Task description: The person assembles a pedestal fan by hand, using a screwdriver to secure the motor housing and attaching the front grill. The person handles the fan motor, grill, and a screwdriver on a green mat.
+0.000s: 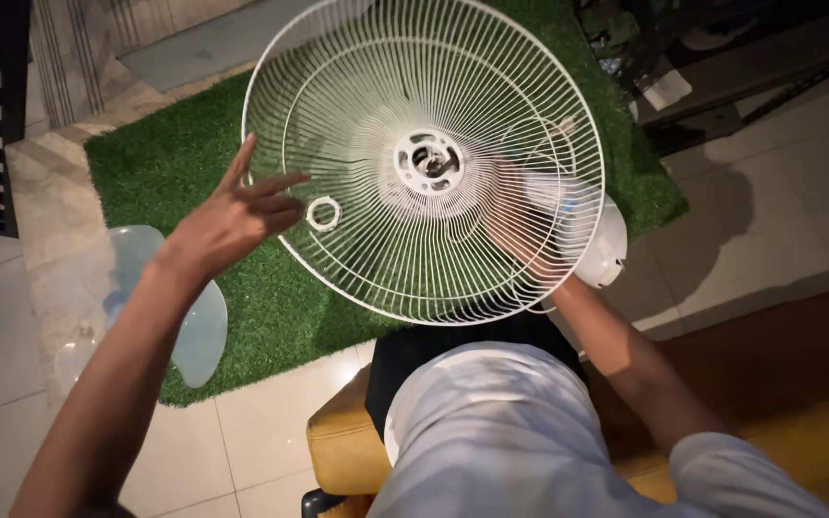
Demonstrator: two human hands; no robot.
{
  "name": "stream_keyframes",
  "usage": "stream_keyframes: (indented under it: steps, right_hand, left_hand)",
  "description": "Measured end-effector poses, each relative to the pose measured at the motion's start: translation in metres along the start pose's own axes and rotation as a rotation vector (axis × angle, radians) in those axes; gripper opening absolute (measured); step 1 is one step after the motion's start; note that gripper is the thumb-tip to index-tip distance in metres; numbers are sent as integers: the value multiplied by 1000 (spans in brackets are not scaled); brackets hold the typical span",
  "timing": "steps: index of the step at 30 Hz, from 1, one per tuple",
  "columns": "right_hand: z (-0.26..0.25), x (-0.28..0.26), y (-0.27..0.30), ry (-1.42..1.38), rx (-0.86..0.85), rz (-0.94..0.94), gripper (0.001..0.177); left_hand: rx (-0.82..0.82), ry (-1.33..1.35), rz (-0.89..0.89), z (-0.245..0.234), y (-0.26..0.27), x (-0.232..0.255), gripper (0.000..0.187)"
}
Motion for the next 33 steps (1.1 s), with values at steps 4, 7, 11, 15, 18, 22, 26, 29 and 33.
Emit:
stream_keyframes:
  steps: [4,7,11,15,18,22,26,29,33]
  right_hand:
    - [-7,-26,14,7,-64,-61,67]
    - [-15,-51,44,6,-181,-162,69]
    - [-42,-60,103,66,-663,-102,72]
    - [-111,-28,130,-18,-828,645,35]
    - [-159,-111,82,467,-297,-263,64]
    - [-129,-166,60,555,-103,-696,42]
    - [-108,-149,66,451,-193,-747,4]
    - [-103,-142,76,467,-165,-781,2]
    - [-102,-143,87,364,-188,-685,13]
  left_hand:
    - [30,-27,-67,9,-3,-10,32]
    - [17,-12,-94,12,-6,-15,34]
    - [89,24,-59,2,-2,-14,31]
    - [204,63,-57,0,-3,-12,27]
    - [272,133,-122,2,1,-17,22]
    - [343,274,-176,14,5,-33,25]
    - [538,482,-335,53,16,-51,49]
    - [758,753,-536,106,19,-66,111]
    - [450,1093,-628,217,-48,-9,147]
Point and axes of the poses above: each hand's wrist, its own y-axis away from the middle knuckle, its own z-axis out of the palm, x = y × z, the point moved 7 cm from there along -y, towards the middle knuckle, and after that the axes turned 7 degrees about -x, right-handed, at the moved point
